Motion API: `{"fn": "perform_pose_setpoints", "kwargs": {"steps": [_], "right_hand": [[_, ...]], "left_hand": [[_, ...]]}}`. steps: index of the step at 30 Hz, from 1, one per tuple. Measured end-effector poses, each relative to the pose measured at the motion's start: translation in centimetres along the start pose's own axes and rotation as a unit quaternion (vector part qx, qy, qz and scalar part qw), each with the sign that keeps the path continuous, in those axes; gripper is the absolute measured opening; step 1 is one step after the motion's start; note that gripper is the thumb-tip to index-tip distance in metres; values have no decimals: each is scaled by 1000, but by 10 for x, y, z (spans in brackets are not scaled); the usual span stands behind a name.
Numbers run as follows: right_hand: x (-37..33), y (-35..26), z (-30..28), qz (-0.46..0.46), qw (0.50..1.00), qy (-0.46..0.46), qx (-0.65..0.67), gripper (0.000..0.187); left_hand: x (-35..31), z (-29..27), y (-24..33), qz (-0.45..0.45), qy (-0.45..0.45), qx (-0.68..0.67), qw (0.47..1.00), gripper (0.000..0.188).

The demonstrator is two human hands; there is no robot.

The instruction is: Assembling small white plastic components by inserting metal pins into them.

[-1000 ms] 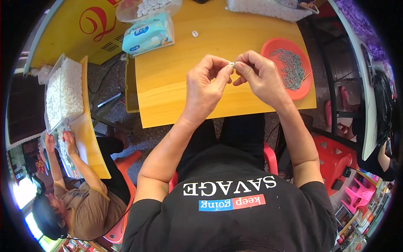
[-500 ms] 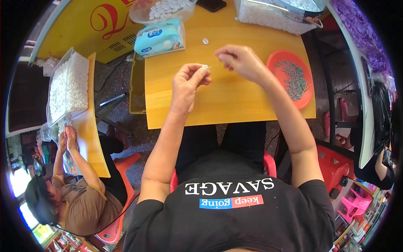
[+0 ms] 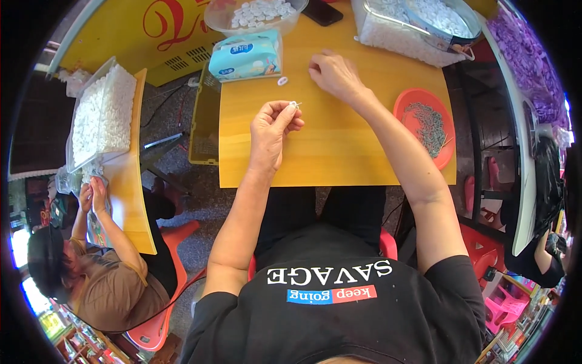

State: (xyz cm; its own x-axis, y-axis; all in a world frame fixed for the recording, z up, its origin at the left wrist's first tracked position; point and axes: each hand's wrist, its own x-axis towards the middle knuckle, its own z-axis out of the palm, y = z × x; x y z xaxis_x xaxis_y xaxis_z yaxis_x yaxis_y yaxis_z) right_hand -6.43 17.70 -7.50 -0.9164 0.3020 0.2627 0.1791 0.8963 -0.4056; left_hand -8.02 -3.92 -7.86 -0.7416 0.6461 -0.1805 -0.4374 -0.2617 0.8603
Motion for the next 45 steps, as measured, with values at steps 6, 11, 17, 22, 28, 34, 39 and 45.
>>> {"fn": "perform_pose_setpoints", "kwargs": {"steps": [6,11,17,22,28,34,39,45], "right_hand": [[-1,-12,-2,-30,997,60,44,16],[-9,-54,20,-184,970,61,148,13],[-6,-73,50,-230,972,16,45,14],[-22,-69,33,-151,987,-10,52,14],[-67,-64,-2,42,916,57,394,18],[-101,-64,-33,38,935,132,326,21],[-119,-65,-47,89,900,138,404,19],[-128,-60,-67,241,709,57,660,27]], "left_hand": [[-10,-5,0,35,26,-11,999,12],[-21,-28,9,151,113,-61,980,9],[-24,-52,15,135,155,-39,978,10],[-25,-37,18,116,135,-41,983,9],[-22,5,3,91,29,-95,991,10],[-27,46,3,80,-21,-119,989,9],[-30,62,-2,70,-16,-101,992,9],[-34,73,1,43,-30,-91,994,12]]}}
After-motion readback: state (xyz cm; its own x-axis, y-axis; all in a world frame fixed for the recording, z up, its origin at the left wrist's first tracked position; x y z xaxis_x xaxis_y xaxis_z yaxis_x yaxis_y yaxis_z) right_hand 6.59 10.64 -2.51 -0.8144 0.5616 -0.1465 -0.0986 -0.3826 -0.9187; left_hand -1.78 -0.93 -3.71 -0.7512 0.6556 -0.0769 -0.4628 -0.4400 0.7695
